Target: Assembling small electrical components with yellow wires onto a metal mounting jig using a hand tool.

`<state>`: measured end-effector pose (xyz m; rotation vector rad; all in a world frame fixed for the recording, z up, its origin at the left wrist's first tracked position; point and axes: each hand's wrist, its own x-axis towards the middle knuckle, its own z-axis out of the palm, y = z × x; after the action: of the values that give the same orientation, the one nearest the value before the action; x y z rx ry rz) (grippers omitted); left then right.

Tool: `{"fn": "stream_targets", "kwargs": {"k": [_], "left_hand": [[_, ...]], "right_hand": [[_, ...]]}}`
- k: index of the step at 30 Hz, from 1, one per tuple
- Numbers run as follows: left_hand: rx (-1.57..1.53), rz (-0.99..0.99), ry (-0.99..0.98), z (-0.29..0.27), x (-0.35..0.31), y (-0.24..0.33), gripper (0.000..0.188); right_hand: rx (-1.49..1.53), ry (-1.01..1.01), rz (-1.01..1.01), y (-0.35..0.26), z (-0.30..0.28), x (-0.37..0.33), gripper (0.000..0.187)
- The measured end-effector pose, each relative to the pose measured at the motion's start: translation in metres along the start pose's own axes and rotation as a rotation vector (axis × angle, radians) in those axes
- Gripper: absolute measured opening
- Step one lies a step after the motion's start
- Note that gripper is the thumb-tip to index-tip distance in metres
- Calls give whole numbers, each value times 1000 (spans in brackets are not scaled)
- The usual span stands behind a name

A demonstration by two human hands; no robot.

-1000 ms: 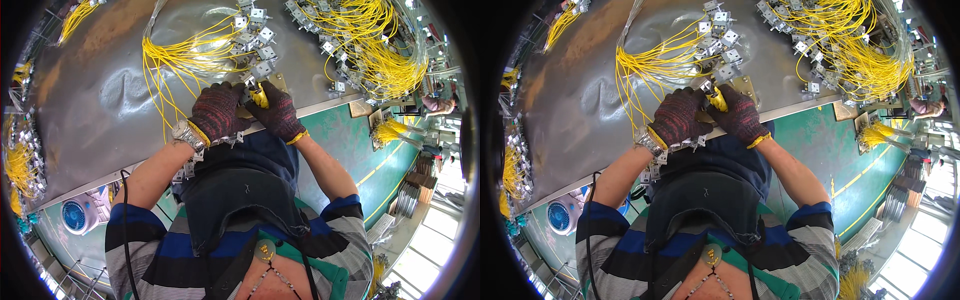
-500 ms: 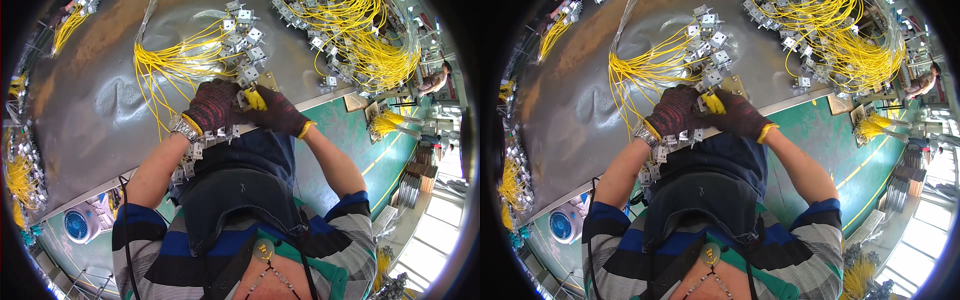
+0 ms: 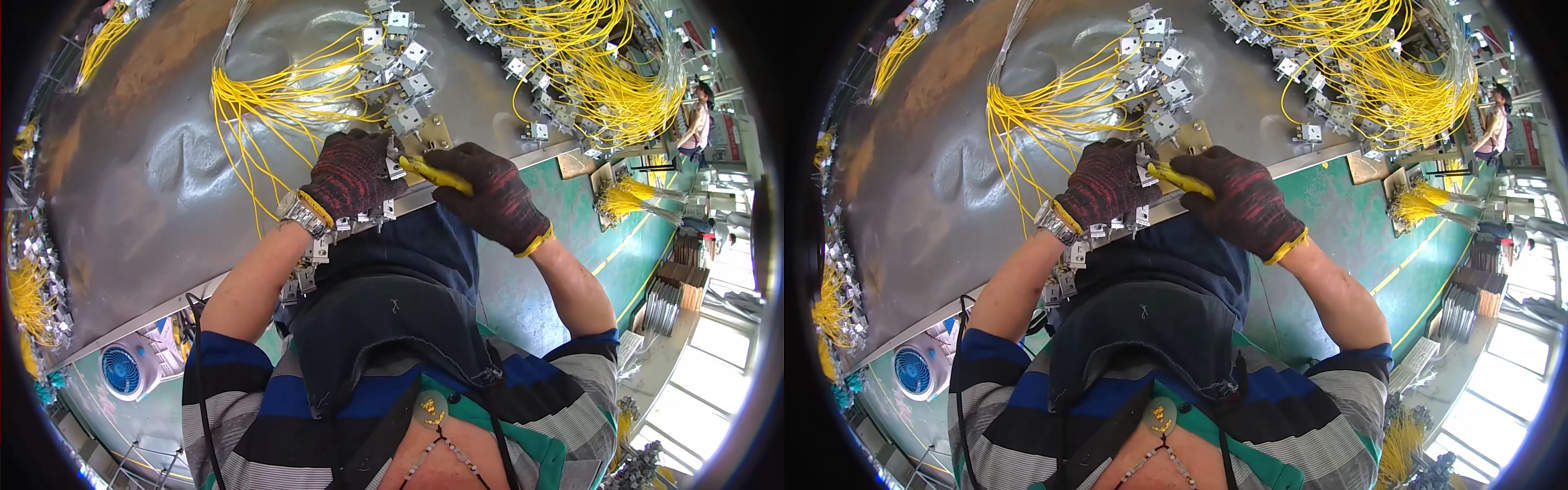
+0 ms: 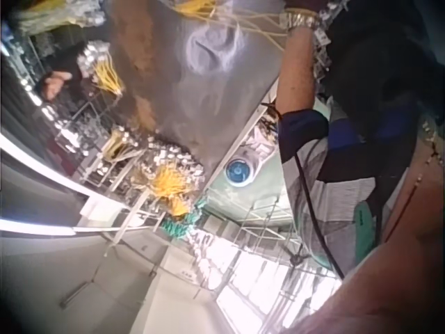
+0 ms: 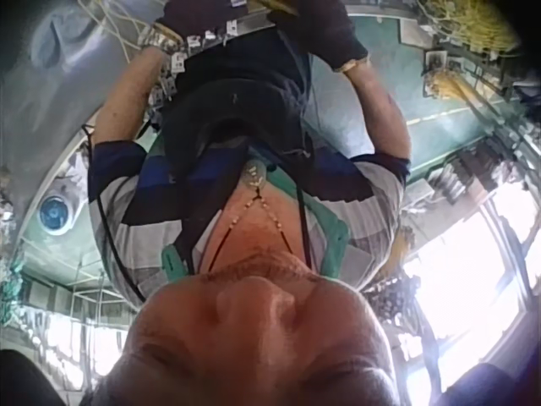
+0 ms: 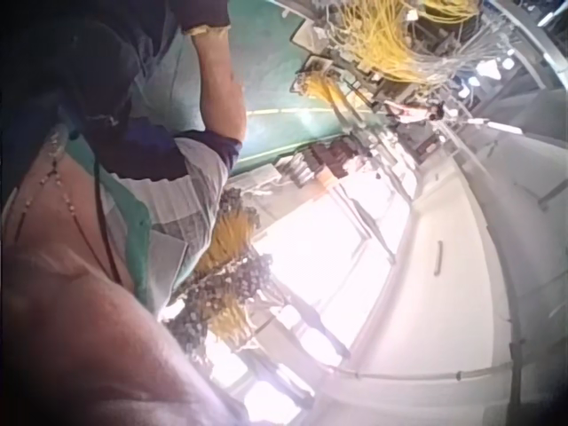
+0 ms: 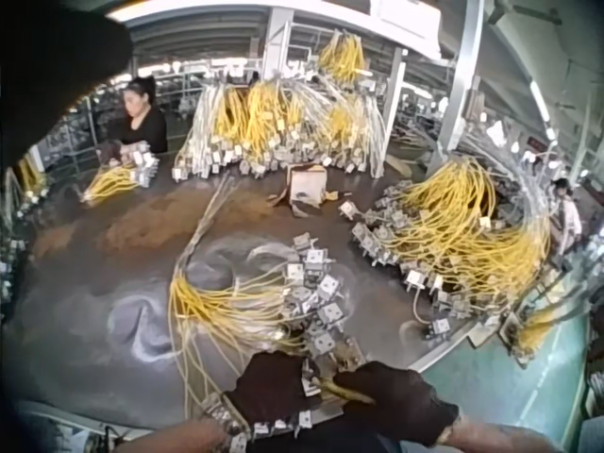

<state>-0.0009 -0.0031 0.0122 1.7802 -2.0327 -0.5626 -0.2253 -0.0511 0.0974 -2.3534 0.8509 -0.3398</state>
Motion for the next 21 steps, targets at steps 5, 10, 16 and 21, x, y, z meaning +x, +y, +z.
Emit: {"fn": "stream_targets", "kwargs": {"k": [5, 10, 16, 21], "left_hand": [[-24, 4, 3, -3, -1, 1, 48], [-60, -57, -137, -18, 8, 6, 53], [-42, -30, -119, -10, 11, -2, 56], [-28, -18, -129, -7, 12, -6, 58]], "right_hand": [[-213, 1, 27, -22, -2, 0, 42], [-246, 45, 47, -22, 8, 3, 43], [-137, 95, 66, -14, 11, 9, 43], [-116, 54, 26, -12, 3, 13, 42]]}}
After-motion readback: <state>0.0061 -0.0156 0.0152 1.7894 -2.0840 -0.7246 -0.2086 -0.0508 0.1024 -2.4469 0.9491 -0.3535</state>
